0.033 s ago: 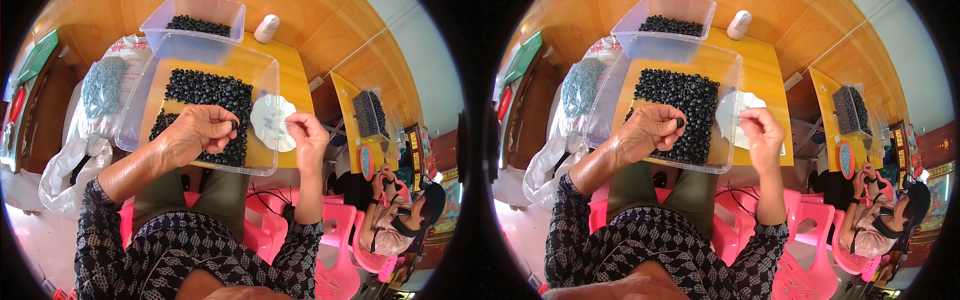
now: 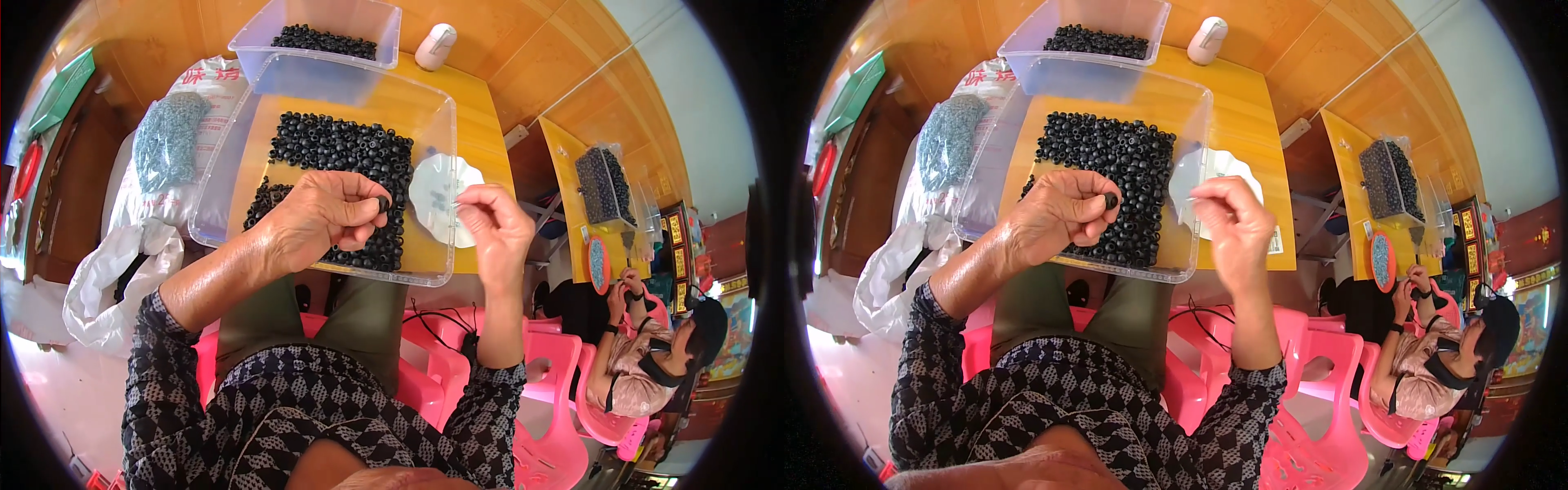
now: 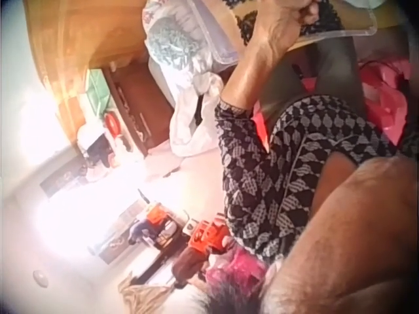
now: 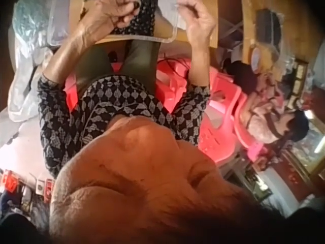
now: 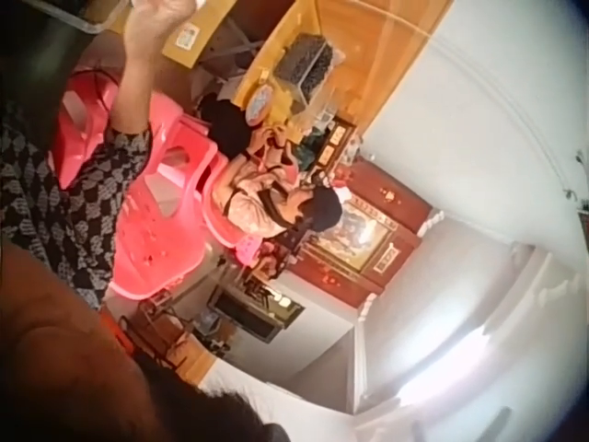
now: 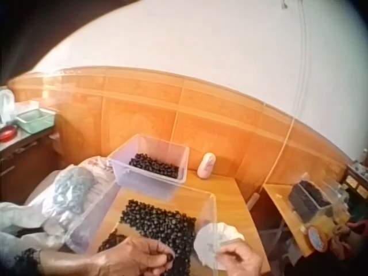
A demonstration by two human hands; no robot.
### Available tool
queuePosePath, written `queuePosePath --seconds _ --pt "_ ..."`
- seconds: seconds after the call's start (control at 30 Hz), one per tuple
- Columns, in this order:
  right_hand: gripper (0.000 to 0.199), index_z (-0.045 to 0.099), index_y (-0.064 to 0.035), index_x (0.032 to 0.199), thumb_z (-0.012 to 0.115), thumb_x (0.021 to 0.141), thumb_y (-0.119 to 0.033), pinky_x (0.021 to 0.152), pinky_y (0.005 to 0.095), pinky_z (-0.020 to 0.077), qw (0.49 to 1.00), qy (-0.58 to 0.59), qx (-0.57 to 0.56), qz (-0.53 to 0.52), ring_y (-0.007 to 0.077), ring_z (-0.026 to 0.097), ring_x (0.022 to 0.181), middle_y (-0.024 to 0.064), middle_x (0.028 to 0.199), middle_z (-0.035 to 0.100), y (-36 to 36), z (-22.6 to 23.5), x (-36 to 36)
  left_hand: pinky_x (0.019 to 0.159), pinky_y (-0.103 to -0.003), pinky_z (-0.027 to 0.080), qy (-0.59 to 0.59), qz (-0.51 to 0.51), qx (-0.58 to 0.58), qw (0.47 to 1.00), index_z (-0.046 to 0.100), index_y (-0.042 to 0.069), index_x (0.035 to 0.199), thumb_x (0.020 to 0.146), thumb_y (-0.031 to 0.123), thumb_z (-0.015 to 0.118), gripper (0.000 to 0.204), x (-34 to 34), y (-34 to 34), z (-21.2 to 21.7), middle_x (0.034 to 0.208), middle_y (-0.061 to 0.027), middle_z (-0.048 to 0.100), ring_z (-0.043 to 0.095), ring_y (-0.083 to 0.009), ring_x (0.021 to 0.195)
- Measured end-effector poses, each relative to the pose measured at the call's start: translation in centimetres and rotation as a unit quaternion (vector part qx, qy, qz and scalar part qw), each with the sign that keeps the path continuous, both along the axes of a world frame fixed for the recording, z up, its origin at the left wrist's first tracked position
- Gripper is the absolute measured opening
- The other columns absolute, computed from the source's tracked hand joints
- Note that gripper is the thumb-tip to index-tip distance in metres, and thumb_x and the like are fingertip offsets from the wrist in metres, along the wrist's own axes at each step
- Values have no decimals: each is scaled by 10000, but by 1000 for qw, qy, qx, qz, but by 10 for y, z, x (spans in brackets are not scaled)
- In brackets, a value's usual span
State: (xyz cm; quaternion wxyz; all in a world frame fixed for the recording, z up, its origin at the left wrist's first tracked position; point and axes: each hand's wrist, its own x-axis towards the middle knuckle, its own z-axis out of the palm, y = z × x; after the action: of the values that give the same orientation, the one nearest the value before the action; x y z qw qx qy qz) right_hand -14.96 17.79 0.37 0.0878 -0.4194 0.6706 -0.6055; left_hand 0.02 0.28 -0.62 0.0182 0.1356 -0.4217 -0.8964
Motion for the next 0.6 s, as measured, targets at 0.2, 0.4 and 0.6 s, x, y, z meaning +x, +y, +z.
queuePosePath --seconds 0.2,0.4,0.6 --pt "155 586 16 829 657 711 87 667 206 429 995 32 -57 73 93 517 731 51 822 567 -25 7 43 477 -210 358 7 -10 25 1000 560 -31 950 845 74 572 149 3 0 -2 760 -87 576 488 -101 568" --pt "156 582 9 817 672 706 72 636 207 428 994 41 -60 84 98 515 717 54 809 560 -33 2 51 475 -197 365 17 -19 20 999 572 -24 931 825 87 603 157 6 2 -1 745 -73 582 502 -93 561" --pt "161 575 -5 798 696 702 39 598 196 419 996 20 -13 90 74 509 676 32 769 559 -39 9 52 487 -213 355 4 -11 11 1000 559 -23 947 816 100 600 185 7 1 -5 762 -84 579 498 -119 560"
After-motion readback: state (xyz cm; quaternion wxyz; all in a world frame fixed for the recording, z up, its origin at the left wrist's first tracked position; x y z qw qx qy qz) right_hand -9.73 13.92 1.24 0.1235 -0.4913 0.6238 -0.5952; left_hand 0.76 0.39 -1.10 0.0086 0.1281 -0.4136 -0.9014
